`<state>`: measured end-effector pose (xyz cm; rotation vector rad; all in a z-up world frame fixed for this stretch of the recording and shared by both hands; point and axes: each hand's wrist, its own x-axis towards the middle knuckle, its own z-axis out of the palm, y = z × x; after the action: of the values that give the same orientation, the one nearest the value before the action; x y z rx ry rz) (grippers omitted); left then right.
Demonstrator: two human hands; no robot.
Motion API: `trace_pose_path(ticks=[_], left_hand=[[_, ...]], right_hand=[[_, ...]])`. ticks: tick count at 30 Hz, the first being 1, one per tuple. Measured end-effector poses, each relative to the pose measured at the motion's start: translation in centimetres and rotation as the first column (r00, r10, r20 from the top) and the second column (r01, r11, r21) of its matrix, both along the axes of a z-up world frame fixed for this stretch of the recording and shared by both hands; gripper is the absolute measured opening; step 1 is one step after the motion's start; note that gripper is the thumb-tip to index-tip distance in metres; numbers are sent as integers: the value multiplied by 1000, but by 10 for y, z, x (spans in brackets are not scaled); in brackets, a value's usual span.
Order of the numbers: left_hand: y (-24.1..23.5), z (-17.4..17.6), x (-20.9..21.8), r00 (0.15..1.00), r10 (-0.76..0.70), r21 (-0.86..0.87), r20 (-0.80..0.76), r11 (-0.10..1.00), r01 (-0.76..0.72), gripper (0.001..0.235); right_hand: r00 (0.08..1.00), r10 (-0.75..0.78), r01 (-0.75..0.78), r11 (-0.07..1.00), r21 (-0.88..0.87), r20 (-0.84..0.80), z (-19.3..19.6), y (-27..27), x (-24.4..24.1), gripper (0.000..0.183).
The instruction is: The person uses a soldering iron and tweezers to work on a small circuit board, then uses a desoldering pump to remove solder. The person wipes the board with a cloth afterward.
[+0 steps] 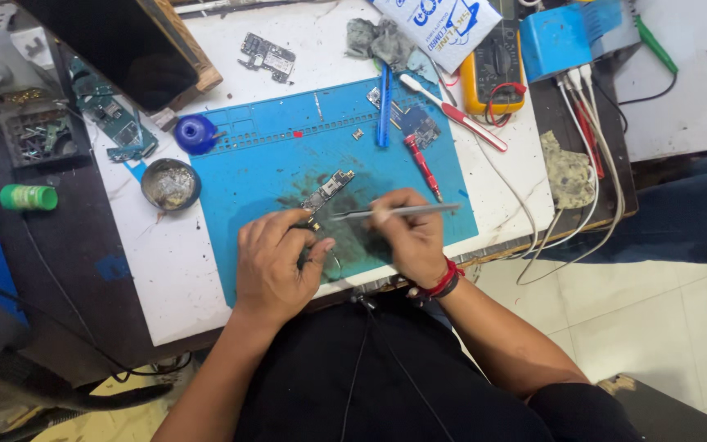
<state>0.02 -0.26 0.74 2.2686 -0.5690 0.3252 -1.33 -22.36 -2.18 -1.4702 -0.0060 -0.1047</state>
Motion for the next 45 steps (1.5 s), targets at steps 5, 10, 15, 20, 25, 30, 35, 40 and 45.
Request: trace_pose_path(ticks=[5,10,15,20,25,30,35,40,45], left_hand=[[-1,3,0,1000,17,-4,-13,1000,-18,18],[-1,3,-1,1000,-7,-6,-17,1000,7,18],[2,5,0,999,-8,-25,-49,1000,7,18],[4,2,0,997,23,-55,-70,998,-27,17],[4,-1,-1,997,14,-44,-75,999,-17,18],[4,-2,-1,997,16,-39,-75,999,-19,19],[4,-4,-1,996,38,-52,-78,998,-42,19],[4,-4,-1,995,36,-64,-91,997,-42,19],[5,-5,1,998,23,-73,-53,997,-27,19]], right_hand=[[928,-117,275,856,-438,352,99,-53,12,51],[930,-106,351,538,-767,351,157,-103,19,48],[974,-27,202,543,-815,223,137,-77,38,45],[987,41,105,567,-817,155,122,-70,53,42],[993,47,63,590,-805,112,119,-82,53,40],[994,56,46,591,-805,99,122,-92,53,37],[995,58,34,585,-810,83,121,-100,47,35],[995,60,27,572,-820,75,121,-101,44,33],[996,64,22,558,-829,70,122,-103,45,32]])
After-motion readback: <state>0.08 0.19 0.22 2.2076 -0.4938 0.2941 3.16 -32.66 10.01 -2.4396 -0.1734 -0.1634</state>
